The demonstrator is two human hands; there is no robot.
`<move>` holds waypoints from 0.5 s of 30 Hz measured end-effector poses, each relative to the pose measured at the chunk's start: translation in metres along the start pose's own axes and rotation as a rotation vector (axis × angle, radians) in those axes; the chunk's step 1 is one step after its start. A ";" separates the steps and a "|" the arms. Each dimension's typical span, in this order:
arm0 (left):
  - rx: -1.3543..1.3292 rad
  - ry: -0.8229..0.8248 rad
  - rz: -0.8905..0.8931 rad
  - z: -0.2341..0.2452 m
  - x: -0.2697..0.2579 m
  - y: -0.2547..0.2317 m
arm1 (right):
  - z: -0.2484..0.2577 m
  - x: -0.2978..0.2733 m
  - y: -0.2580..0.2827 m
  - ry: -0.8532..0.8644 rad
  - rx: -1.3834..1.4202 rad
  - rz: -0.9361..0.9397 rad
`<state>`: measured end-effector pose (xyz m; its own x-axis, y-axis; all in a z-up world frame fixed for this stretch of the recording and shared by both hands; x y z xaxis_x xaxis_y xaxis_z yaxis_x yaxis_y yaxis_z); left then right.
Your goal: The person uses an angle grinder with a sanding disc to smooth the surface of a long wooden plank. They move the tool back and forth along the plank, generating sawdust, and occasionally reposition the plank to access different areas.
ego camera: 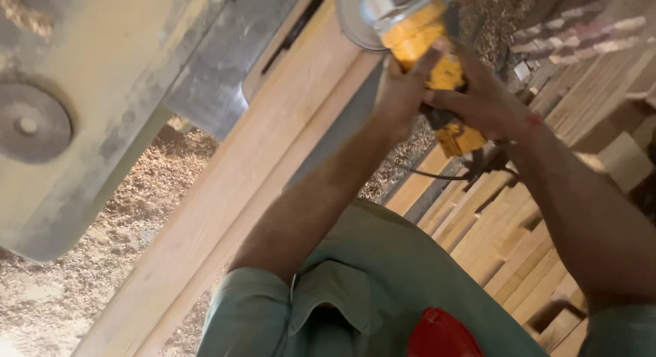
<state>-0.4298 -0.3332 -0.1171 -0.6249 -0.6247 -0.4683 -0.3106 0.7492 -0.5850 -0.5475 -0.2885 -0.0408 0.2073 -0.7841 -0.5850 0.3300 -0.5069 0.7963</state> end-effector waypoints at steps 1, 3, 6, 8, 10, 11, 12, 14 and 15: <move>0.026 -0.002 0.012 -0.008 0.020 -0.001 | 0.021 0.007 -0.002 -0.023 -0.004 -0.041; 0.005 0.001 -0.041 -0.026 0.061 -0.005 | 0.057 0.023 0.005 0.044 -0.153 0.196; 0.058 0.013 -0.024 -0.044 0.102 -0.003 | 0.104 0.036 -0.010 0.037 0.035 0.149; 0.131 0.091 -0.054 -0.058 0.120 -0.010 | 0.131 0.043 -0.017 0.051 0.227 0.110; 0.232 0.257 -0.178 -0.064 0.122 -0.029 | 0.167 0.060 -0.012 0.104 0.343 0.224; 0.574 0.159 -0.186 -0.062 0.110 -0.035 | 0.186 0.067 -0.012 0.093 0.288 0.225; 0.913 0.049 -0.195 -0.056 0.096 -0.042 | 0.206 0.074 -0.014 0.081 0.233 0.225; 1.425 0.043 -0.160 -0.047 0.091 -0.060 | 0.243 0.087 -0.022 0.067 0.199 0.230; 1.660 -0.045 -0.230 -0.045 0.100 -0.074 | 0.267 0.095 -0.025 0.067 0.211 0.237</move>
<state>-0.5017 -0.4405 -0.0907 -0.6482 -0.7084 -0.2793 0.6738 -0.3627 -0.6437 -0.7817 -0.4458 -0.0750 0.3186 -0.8673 -0.3824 0.0685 -0.3813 0.9219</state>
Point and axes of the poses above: each hand's wrist, its own x-axis towards the middle knuckle, its own z-axis out of the back of the hand, y = z × x, the point moved 3 cm from there along x, towards the middle knuckle, and after that the axes turned 14 degrees about y, right-handed, at the moved point
